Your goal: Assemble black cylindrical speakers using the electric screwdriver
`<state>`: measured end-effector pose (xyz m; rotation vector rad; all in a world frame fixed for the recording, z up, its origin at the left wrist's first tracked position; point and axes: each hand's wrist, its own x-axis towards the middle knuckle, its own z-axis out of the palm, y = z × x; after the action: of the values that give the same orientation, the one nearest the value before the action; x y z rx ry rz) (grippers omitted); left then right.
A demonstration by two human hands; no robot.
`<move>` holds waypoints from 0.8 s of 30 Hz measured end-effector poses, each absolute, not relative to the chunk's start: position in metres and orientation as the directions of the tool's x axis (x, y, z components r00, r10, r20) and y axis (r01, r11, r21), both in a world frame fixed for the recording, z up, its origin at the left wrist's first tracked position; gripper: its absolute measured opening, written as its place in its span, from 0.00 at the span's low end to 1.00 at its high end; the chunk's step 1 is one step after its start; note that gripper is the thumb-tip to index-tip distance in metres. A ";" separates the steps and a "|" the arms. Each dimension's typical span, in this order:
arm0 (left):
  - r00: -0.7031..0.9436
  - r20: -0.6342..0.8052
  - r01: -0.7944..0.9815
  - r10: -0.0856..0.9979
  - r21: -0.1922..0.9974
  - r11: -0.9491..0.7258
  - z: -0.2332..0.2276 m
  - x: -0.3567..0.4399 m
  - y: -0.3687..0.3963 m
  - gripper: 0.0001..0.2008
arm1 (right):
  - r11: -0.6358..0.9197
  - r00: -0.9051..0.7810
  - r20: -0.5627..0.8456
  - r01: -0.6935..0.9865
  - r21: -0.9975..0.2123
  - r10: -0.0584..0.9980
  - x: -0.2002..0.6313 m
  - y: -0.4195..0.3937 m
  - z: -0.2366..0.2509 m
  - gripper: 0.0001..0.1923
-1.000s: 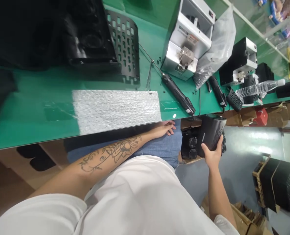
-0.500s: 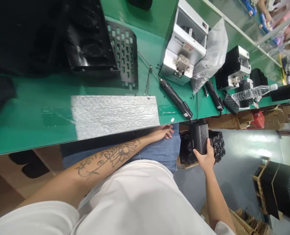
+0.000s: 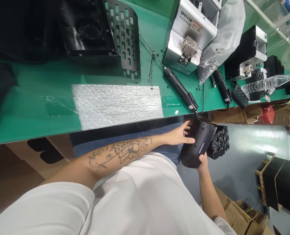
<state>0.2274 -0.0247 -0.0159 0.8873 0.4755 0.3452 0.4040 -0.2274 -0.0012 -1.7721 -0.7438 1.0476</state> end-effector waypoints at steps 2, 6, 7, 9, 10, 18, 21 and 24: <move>0.854 -0.157 -0.156 0.496 0.833 0.531 -0.005 0.227 -0.029 0.64 | -0.392 0.443 -0.323 0.070 -0.917 0.836 0.392 -0.228 -0.004 0.64; 0.860 -0.081 -0.176 0.503 0.880 0.442 0.003 0.214 -0.031 0.57 | -0.396 0.456 -0.276 0.189 -0.899 0.846 0.369 -0.223 0.000 0.76; 0.872 -0.078 -0.183 0.484 0.864 0.469 0.001 0.209 -0.031 0.57 | -0.401 0.464 -0.264 0.224 -0.888 0.845 0.365 -0.222 0.004 0.75; 0.894 -0.061 -0.228 0.444 0.790 0.569 -0.010 0.199 -0.028 0.56 | -0.420 0.504 -0.228 0.307 -0.854 0.833 0.358 -0.223 0.015 0.73; 0.898 -0.055 -0.255 0.436 0.743 0.619 -0.017 0.193 -0.027 0.54 | -0.432 0.534 -0.202 0.350 -0.831 0.821 0.355 -0.225 0.022 0.73; 0.656 -0.260 -0.520 0.708 0.524 0.674 -0.040 0.164 -0.017 0.39 | -0.371 0.576 0.296 0.763 -0.529 0.762 0.344 -0.234 0.055 0.57; 0.522 -0.365 -0.641 0.771 0.430 0.636 -0.029 0.166 -0.012 0.39 | -0.387 0.521 0.186 0.788 -0.479 0.833 0.337 -0.218 0.042 0.53; 0.531 -0.405 -0.642 0.745 0.382 0.665 -0.021 0.167 -0.008 0.42 | -0.391 0.462 0.062 0.809 -0.439 0.885 0.329 -0.210 0.033 0.48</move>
<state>0.1668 -0.0080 -0.0215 0.1954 0.5760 0.8332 0.3293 -0.2103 0.0332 -2.3066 -1.4205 0.2536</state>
